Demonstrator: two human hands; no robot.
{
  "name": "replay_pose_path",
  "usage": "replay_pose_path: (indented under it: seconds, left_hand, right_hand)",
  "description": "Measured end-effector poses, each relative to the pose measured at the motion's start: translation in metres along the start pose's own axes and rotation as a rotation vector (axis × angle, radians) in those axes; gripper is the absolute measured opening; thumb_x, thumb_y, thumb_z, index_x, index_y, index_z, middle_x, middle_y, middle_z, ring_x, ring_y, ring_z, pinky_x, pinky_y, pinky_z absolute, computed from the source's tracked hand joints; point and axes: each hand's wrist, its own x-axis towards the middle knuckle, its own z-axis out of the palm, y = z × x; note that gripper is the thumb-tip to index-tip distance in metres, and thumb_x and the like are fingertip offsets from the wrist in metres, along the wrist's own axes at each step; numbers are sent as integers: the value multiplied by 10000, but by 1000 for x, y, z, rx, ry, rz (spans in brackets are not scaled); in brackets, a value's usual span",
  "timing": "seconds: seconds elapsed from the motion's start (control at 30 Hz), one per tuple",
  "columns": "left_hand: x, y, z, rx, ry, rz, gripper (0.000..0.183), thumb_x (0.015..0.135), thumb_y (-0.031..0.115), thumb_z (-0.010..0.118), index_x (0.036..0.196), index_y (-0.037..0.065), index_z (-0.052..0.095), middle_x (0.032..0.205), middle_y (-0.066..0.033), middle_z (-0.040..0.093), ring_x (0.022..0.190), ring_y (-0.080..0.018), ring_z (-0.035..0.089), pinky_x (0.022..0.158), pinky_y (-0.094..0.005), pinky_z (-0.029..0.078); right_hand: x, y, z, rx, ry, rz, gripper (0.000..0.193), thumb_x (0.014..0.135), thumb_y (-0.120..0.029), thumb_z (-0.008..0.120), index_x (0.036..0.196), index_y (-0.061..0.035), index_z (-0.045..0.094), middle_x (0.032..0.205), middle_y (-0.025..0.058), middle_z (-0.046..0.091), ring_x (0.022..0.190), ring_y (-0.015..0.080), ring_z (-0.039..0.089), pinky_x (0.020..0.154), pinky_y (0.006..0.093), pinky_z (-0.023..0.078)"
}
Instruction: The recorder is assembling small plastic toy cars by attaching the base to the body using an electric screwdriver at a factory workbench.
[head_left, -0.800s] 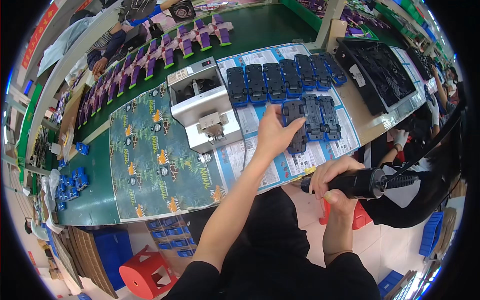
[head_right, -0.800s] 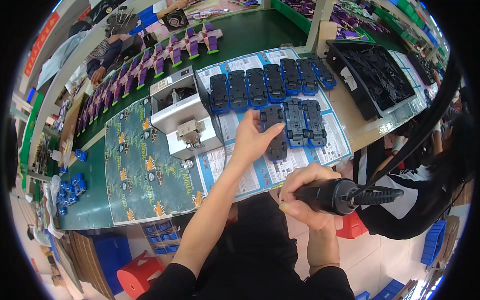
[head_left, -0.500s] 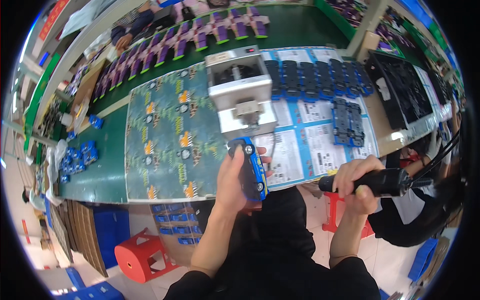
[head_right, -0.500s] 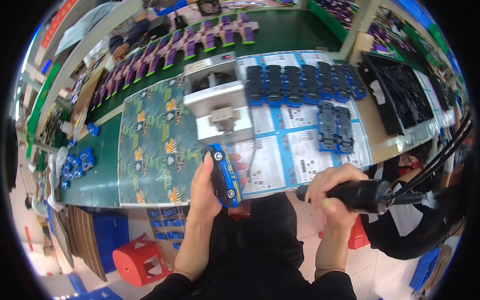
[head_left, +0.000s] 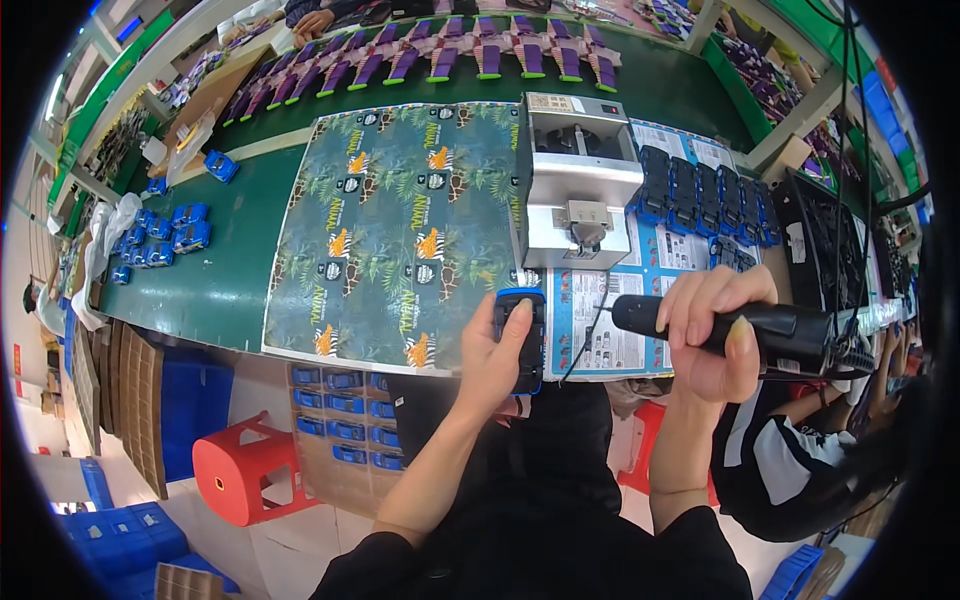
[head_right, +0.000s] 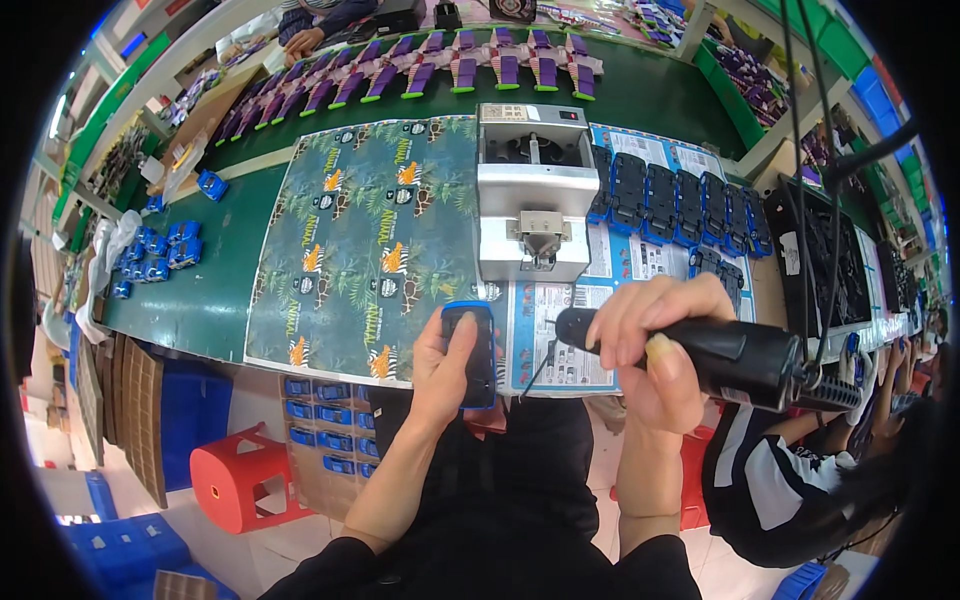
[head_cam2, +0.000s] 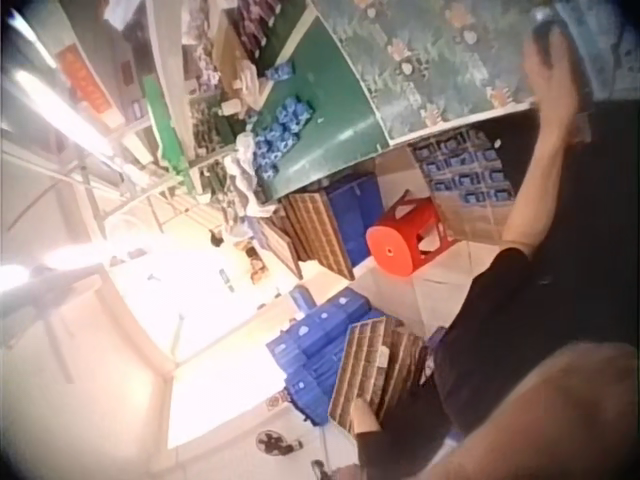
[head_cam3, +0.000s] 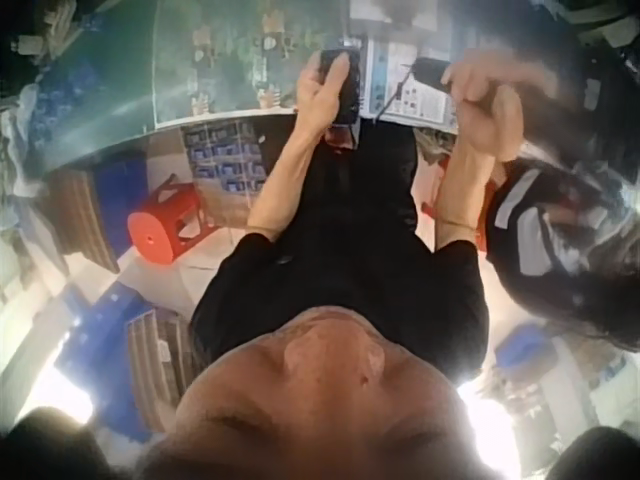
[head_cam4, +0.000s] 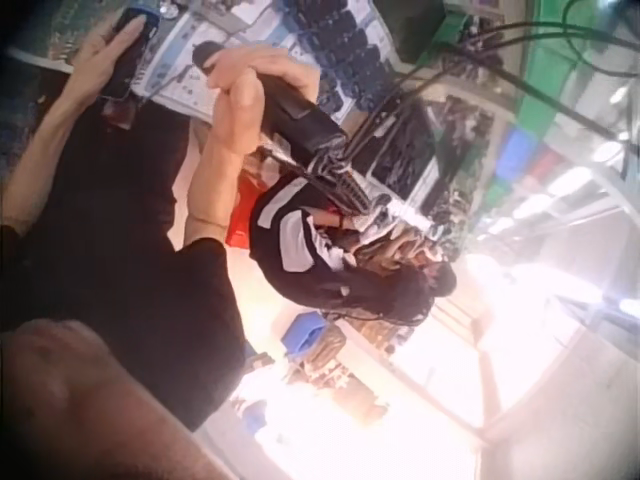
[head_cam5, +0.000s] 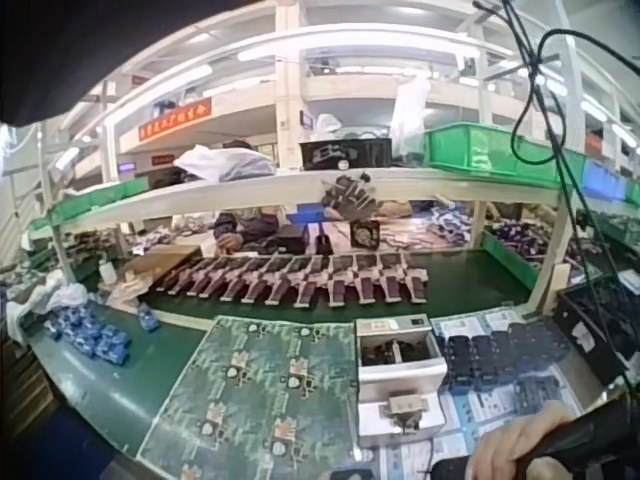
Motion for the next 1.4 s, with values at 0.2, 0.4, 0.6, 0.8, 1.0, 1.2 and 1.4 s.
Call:
replay_pose_path:
  seconds: [0.2, 0.4, 0.6, 0.8, 1.0, 1.2, 1.4]
  left_hand:
    - [-4, 2, 4, 33, -45, 45, 229, 974, 227, 625, 1056, 13, 608, 861, 8, 630, 746, -34, 551, 652, -209, 473]
    - [0, 4, 2, 46, -55, 15, 220, 967, 203, 631, 1051, -1, 627, 888, -2, 646, 784, -42, 553, 699, -216, 470]
    - [5, 6, 1, 58, -38, -24, 206, 956, 160, 640, 1064, -14, 649, 920, -14, 657, 822, -60, 567, 744, -226, 469]
    - [5, 1, 5, 49, -45, -13, 212, 946, 176, 660, 1059, -3, 671, 896, 14, 652, 806, -40, 554, 712, -208, 460]
    - [-1, -3, 3, -13, -20, 28, 220, 958, 186, 643, 1072, -1, 660, 871, 15, 658, 768, -24, 555, 670, -194, 458]
    - [9, -15, -4, 209, 16, 190, 256, 922, 166, 657, 1091, -23, 626, 919, -51, 668, 828, -79, 590, 757, -259, 497]
    - [12, -5, 2, 112, 22, 148, 222, 908, 120, 675, 1065, -27, 617, 903, -47, 672, 814, -75, 596, 735, -248, 506]
  right_hand:
    - [17, 8, 2, -41, -43, -56, 274, 864, -217, 658, 954, -14, 499, 674, 78, 526, 553, 177, 526, 589, 327, 483]
    - [47, 32, -6, -40, -44, -141, 138, 886, -92, 600, 934, -8, 502, 656, 87, 518, 534, 183, 513, 571, 348, 478]
    - [55, 57, 6, -185, 87, -31, 141, 857, -37, 682, 898, -11, 550, 658, 58, 581, 508, 109, 539, 509, 254, 462]
    - [63, 54, 23, -315, 112, 93, 210, 819, -51, 752, 810, -51, 542, 609, 5, 564, 479, 57, 508, 448, 204, 375]
    - [62, 40, 21, -153, 127, 226, 185, 851, -104, 687, 812, -48, 514, 565, 33, 520, 426, 112, 484, 449, 265, 421]
    - [30, 17, 35, 142, -40, 20, 169, 889, -144, 579, 944, -22, 477, 648, 74, 492, 507, 165, 483, 540, 326, 477]
    - [16, 29, 49, 110, -75, -7, 183, 898, -173, 587, 946, -30, 482, 671, 73, 504, 543, 174, 501, 576, 342, 471]
